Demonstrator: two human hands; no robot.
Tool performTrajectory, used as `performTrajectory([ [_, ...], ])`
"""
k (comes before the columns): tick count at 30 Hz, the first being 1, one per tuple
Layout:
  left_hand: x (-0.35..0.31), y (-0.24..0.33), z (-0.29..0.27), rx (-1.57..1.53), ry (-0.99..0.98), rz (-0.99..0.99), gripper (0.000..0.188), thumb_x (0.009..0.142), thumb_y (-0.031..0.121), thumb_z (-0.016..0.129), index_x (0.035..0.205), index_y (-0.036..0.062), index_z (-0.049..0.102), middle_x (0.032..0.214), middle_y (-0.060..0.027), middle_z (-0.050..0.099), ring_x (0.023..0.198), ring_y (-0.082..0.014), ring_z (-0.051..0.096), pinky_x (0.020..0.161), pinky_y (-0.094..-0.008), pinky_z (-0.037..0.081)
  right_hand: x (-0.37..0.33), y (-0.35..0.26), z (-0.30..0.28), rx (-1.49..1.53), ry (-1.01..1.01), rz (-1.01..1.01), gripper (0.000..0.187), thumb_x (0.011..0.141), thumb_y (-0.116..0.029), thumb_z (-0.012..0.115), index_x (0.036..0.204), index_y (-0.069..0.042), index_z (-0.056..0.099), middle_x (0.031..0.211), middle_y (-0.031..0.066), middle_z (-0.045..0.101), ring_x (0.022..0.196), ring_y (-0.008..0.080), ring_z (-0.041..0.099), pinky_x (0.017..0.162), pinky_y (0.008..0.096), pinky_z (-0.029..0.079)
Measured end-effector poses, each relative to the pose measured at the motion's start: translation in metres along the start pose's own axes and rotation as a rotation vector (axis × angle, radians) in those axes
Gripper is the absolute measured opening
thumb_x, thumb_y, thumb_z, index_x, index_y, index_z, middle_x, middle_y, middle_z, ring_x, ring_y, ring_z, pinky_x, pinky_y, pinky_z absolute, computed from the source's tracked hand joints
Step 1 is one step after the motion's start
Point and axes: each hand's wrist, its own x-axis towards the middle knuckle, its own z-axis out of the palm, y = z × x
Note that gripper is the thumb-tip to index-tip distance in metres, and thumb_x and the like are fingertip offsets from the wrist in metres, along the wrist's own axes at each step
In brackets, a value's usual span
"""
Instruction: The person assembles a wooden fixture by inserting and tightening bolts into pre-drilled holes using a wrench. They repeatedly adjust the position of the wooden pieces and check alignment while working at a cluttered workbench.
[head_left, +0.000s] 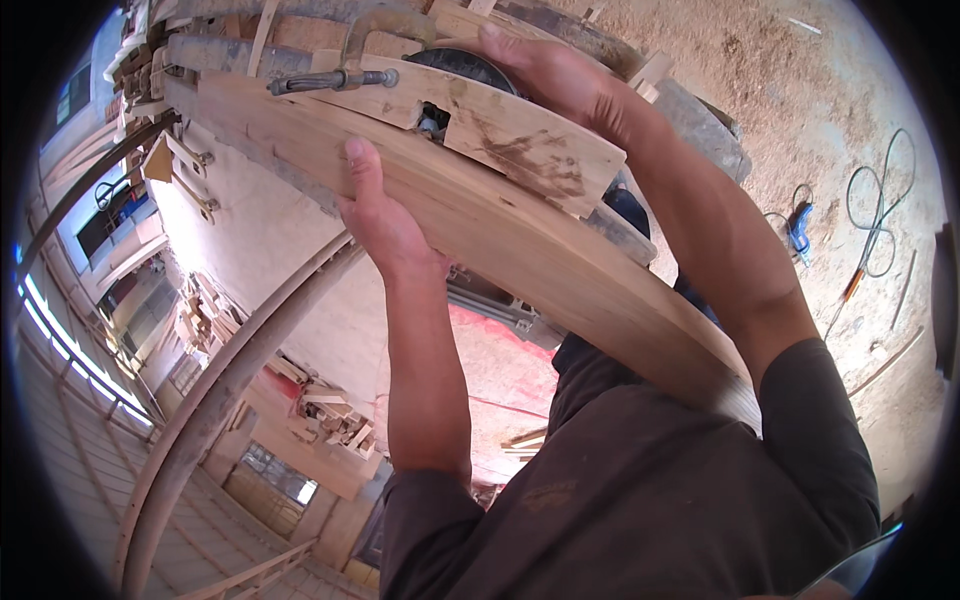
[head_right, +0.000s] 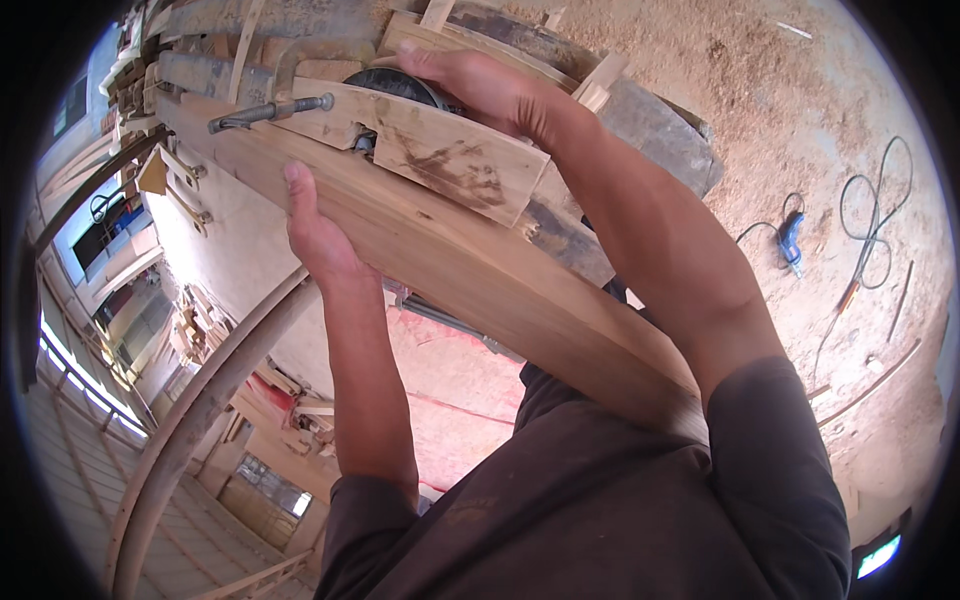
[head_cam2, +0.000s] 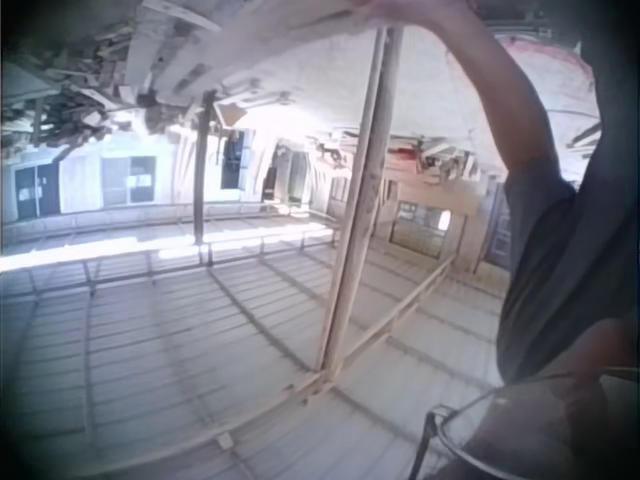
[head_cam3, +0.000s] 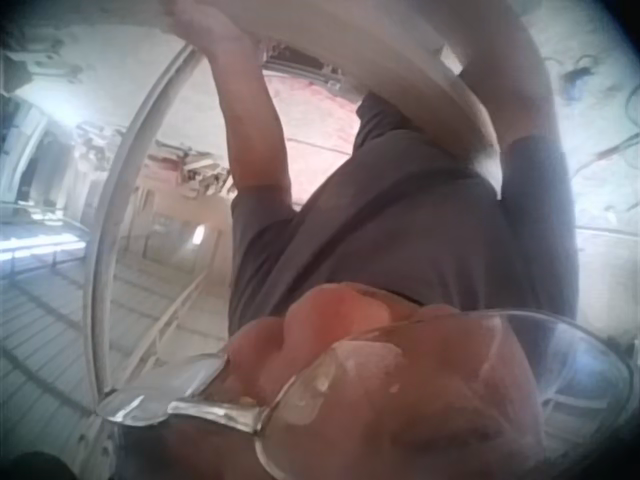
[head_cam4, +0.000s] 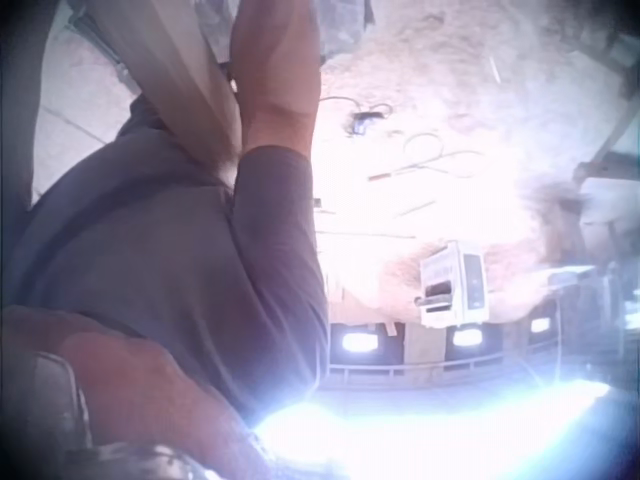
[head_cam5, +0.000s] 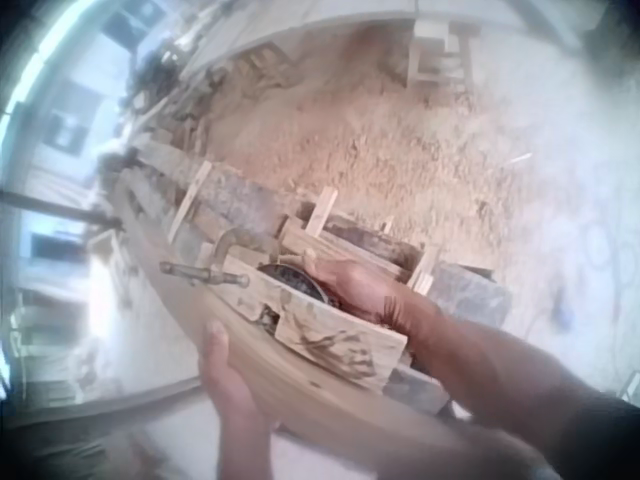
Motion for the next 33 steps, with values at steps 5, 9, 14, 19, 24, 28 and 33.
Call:
performTrajectory([
  [5,0.0,0.002,0.0,0.003,-0.006,-0.019,0.066,0.1,0.044,0.059,0.141,-0.0059,0.045,0.133,-0.0177,0.058,0.115,-0.0296,0.062,0.097,-0.0411,0.051,-0.003,0.005,-0.001,-0.167,0.066,-0.047,0.058,0.106,-0.051,0.044,0.142,-0.007,0.056,0.131,0.0095,0.064,0.111,0.0171,0.063,0.096,0.0308,0.051],
  [9,0.003,0.0,-0.001,0.006,-0.014,0.0,0.066,0.1,0.044,0.058,0.141,-0.0063,0.044,0.134,-0.0183,0.057,0.116,-0.0297,0.061,0.097,-0.0416,0.051,0.001,0.021,-0.014,-0.095,0.056,-0.058,0.057,0.106,-0.05,0.044,0.143,-0.008,0.056,0.13,0.0082,0.065,0.108,0.0154,0.064,0.094,0.0299,0.051],
  [14,0.004,-0.003,-0.003,-0.009,-0.03,0.02,0.067,0.099,0.043,0.06,0.141,-0.007,0.044,0.134,-0.0194,0.057,0.116,-0.0297,0.061,0.097,-0.042,0.051,-0.002,0.018,-0.006,0.037,0.042,-0.072,0.058,0.105,-0.052,0.045,0.141,-0.009,0.058,0.127,0.0077,0.067,0.108,0.0153,0.064,0.097,0.0307,0.051],
  [19,0.004,-0.003,-0.004,0.052,-0.037,0.043,0.069,0.093,0.039,0.07,0.137,-0.0099,0.047,0.129,-0.0206,0.059,0.111,-0.03,0.064,0.093,-0.0409,0.054,0.002,0.017,-0.01,0.037,-0.012,0.004,0.057,0.105,-0.049,0.046,0.143,-0.009,0.056,0.131,0.0077,0.065,0.114,0.0166,0.062,0.102,0.0315,0.049],
  [24,0.001,0.008,0.005,0.091,0.061,-0.016,0.065,0.088,0.031,0.076,0.129,-0.0127,0.052,0.121,-0.0219,0.063,0.101,-0.0295,0.068,0.084,-0.0397,0.058,-0.012,0.003,0.005,0.014,-0.03,0.008,0.055,0.105,-0.045,0.047,0.146,-0.008,0.052,0.137,0.0075,0.061,0.119,0.0167,0.058,0.105,0.0314,0.046],
  [28,-0.001,0.011,0.008,0.083,0.093,-0.039,0.06,0.087,0.028,0.076,0.125,-0.0128,0.055,0.117,-0.0218,0.064,0.096,-0.0289,0.069,0.08,-0.0406,0.059,-0.015,0.006,0.008,-0.008,0.031,-0.027,0.054,0.106,-0.043,0.048,0.145,-0.007,0.053,0.135,0.0081,0.062,0.119,0.0171,0.059,0.105,0.0316,0.046],
  [33,0.001,0.004,0.0,0.124,0.126,-0.019,0.058,0.086,0.027,0.076,0.123,-0.0127,0.057,0.115,-0.0208,0.065,0.094,-0.0287,0.069,0.079,-0.0414,0.06,-0.009,0.02,0.005,0.036,0.027,-0.124,0.051,0.105,-0.041,0.05,0.142,-0.005,0.054,0.131,0.0083,0.063,0.118,0.018,0.06,0.103,0.0331,0.048],
])
